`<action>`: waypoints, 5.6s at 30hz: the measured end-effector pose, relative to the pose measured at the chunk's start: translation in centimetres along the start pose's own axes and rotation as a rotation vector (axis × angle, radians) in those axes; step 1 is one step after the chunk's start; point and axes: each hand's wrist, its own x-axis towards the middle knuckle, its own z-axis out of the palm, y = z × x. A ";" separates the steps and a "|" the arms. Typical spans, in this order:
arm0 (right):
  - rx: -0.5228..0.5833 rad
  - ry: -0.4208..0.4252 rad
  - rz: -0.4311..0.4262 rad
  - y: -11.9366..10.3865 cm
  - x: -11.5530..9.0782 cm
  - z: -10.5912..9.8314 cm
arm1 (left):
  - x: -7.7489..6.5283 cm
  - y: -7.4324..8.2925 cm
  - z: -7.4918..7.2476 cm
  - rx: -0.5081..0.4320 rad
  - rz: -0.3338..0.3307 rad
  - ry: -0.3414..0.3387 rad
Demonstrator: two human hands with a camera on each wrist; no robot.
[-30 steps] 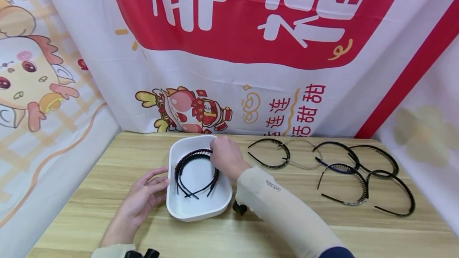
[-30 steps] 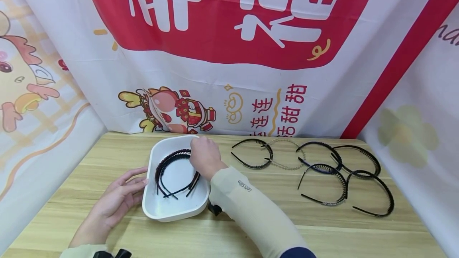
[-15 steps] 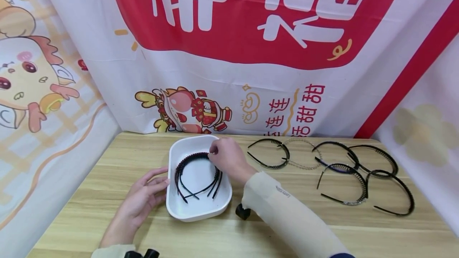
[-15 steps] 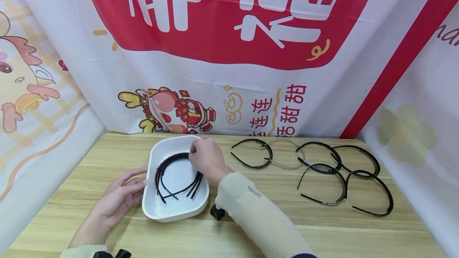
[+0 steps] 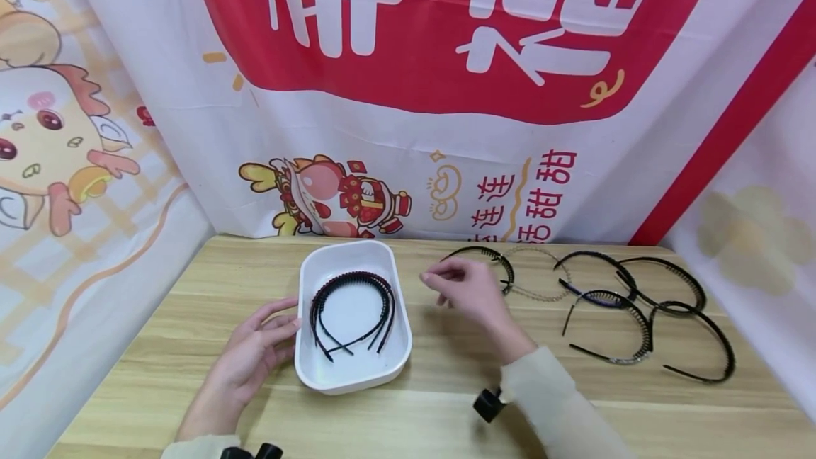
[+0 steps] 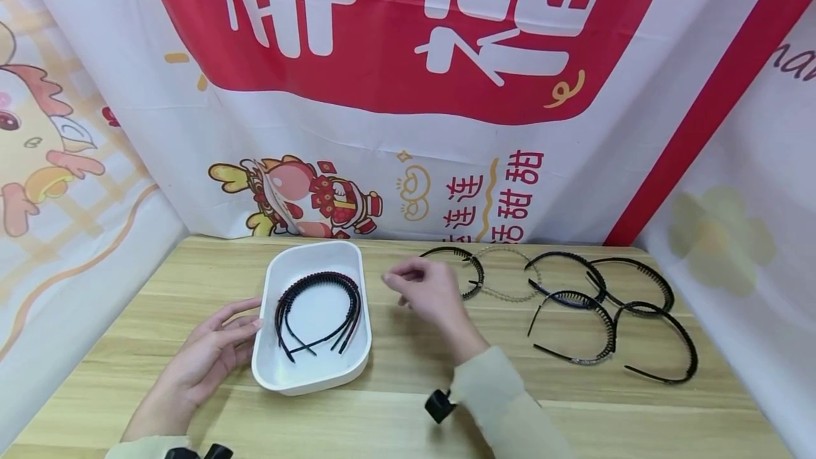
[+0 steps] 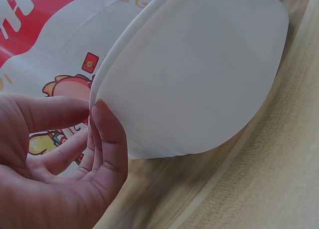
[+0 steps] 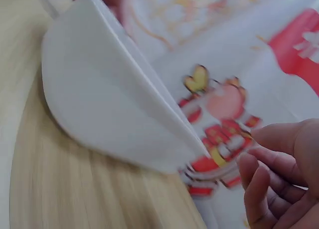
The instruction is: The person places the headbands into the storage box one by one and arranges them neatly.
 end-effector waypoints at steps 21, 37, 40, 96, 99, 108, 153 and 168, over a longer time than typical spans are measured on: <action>0.014 0.287 0.294 10.1 -7.5 -15.7 | -0.1 0.2 0.1 -0.001 0.003 -0.003; -0.087 0.344 0.413 13.6 -10.9 -21.1 | 0.0 0.1 0.0 0.003 0.004 0.000; -0.127 0.360 0.411 13.8 -11.1 -21.4 | 0.0 0.1 0.0 0.005 0.001 -0.001; -0.369 0.497 0.442 14.0 -11.2 -21.3 | 0.0 0.0 0.0 -0.007 0.006 -0.011; -0.338 0.503 0.444 13.9 -11.3 -21.4 | 0.0 0.0 0.0 -0.004 0.004 -0.007; -0.324 0.466 0.411 13.9 -11.4 -21.6 | 0.0 0.0 0.0 -0.009 0.000 -0.006; 0.388 0.448 0.412 14.3 -11.7 -21.9 | -0.1 -0.1 0.0 0.008 -0.004 -0.003; 0.484 0.365 0.387 13.6 -11.4 -21.0 | -0.1 -0.1 -0.2 0.007 0.009 -0.002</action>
